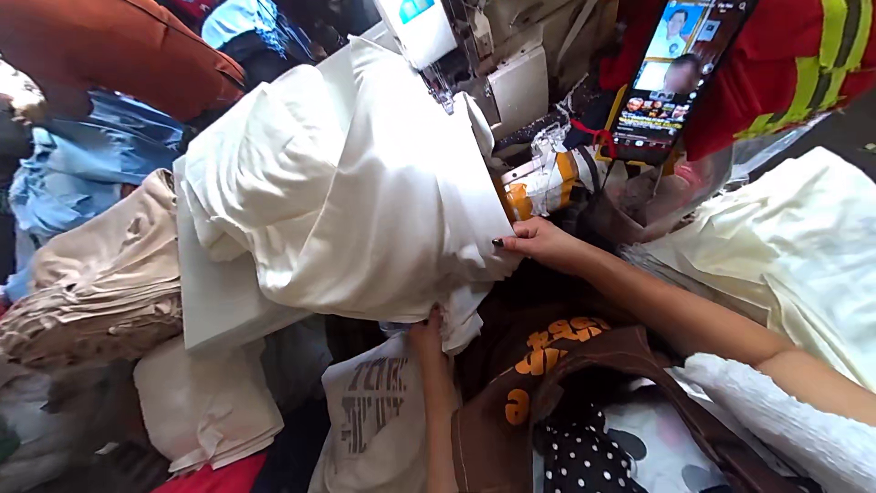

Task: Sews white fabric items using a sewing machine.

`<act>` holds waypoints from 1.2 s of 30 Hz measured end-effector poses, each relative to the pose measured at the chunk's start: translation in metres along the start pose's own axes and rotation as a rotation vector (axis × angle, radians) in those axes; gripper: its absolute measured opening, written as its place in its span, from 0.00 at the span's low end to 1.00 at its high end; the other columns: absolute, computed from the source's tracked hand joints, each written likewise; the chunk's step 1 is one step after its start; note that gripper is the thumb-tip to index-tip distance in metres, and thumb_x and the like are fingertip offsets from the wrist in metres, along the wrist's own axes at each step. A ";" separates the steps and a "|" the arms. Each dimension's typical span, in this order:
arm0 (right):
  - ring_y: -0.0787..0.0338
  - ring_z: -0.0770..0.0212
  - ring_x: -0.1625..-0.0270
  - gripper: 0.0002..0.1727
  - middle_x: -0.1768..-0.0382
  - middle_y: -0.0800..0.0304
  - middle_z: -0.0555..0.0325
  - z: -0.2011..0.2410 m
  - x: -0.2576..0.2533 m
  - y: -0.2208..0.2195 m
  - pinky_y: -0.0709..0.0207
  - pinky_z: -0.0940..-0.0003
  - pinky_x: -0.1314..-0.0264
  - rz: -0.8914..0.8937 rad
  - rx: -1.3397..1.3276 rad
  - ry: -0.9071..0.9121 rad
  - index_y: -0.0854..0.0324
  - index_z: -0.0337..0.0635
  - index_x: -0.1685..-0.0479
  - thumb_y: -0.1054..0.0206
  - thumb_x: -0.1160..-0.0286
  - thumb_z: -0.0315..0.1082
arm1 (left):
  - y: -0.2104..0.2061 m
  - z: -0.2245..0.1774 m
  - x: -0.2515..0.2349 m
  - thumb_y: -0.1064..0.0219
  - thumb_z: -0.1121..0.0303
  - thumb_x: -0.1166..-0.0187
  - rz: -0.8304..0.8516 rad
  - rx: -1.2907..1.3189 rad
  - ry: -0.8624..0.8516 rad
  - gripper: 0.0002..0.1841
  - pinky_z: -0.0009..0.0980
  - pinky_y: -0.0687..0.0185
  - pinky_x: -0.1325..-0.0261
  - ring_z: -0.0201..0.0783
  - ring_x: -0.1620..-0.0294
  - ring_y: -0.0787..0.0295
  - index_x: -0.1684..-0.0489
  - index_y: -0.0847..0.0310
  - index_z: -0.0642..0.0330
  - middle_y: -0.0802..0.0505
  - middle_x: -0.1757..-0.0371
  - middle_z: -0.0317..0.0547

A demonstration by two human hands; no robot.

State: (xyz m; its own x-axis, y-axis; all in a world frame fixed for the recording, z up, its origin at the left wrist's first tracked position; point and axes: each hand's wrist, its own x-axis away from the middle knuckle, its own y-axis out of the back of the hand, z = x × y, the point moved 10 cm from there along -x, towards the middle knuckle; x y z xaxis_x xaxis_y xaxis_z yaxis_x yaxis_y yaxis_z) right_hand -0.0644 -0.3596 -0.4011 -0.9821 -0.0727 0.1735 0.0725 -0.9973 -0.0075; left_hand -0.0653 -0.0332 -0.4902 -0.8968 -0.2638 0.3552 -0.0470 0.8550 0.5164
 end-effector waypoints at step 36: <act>0.12 0.67 0.77 0.09 0.77 0.10 0.55 -0.065 0.077 -0.020 0.15 0.69 0.71 -0.128 -0.138 -0.160 0.12 0.37 0.70 0.19 0.33 0.33 | 0.218 0.026 0.035 0.32 0.63 0.18 -0.657 -0.270 -0.107 0.20 0.46 0.20 0.33 0.49 0.43 0.11 0.43 0.16 0.75 0.08 0.46 0.63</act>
State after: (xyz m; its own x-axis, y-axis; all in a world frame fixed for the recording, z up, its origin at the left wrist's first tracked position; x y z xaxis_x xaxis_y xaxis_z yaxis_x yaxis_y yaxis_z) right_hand -0.1526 -0.3460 -0.4517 -0.9409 0.0450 0.3357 -0.0858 -0.9905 -0.1078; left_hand -0.1188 0.1557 -0.3857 -0.7593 -0.6290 -0.1668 -0.4941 0.3904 0.7768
